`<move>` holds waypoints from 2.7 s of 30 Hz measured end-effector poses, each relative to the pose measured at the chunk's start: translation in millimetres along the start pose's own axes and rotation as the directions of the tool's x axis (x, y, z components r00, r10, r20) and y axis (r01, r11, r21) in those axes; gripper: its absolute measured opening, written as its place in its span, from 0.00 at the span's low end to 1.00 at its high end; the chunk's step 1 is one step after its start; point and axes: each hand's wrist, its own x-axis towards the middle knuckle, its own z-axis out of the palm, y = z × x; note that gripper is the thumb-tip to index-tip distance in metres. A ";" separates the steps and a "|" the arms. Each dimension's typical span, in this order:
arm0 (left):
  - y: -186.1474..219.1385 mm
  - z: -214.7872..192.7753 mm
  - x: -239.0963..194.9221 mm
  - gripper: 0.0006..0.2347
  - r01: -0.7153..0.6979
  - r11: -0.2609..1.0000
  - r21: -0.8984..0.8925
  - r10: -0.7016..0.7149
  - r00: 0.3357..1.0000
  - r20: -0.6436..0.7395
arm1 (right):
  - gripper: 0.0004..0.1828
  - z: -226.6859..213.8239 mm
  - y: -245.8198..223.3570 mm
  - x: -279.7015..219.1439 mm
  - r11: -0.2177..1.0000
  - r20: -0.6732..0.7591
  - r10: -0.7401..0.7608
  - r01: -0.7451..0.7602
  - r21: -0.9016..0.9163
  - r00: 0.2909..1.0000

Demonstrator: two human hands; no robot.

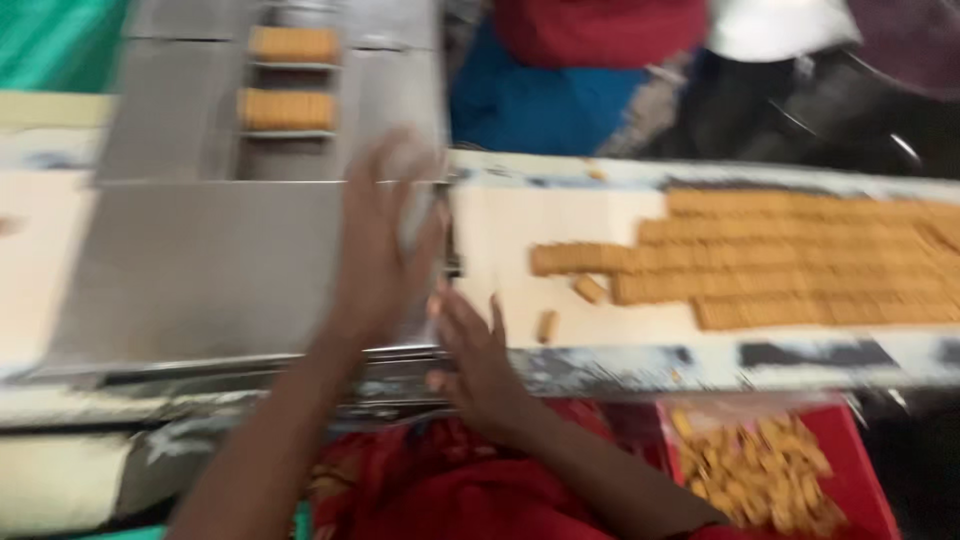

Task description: The person arranges rectangular biscuits on a moving conveyor belt by hand. They pick up biscuits from a red tray and place them in neat rows on the belt, working alongside another person.

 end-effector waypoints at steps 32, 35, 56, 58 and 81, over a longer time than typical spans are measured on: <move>22.9 262.0 -108.9 0.36 0.276 0.957 0.090 -0.288 0.862 0.417 | 0.34 -134.1 233.8 -100.8 0.671 -0.215 0.609 -0.641 -0.373 0.763; 5.2 223.3 -125.1 0.32 0.252 0.934 0.254 -0.336 0.862 0.379 | 0.35 -103.2 202.3 -95.9 0.812 -0.147 0.528 -0.548 -0.203 0.837; 20.3 -30.7 -30.3 0.27 0.311 0.768 0.560 -0.273 0.950 -0.152 | 0.33 -53.8 85.1 100.2 0.975 -0.377 -0.218 0.186 -0.122 0.900; -27.0 -69.1 -26.5 0.29 0.406 0.732 0.548 -0.382 0.910 -0.164 | 0.32 -20.9 69.2 195.5 0.928 -0.266 -0.344 0.282 -0.245 0.900; -60.6 -23.6 42.3 0.22 -0.006 0.988 0.152 0.016 0.998 -0.063 | 0.40 1.9 -2.9 67.1 0.990 0.092 -0.092 0.101 -0.100 0.991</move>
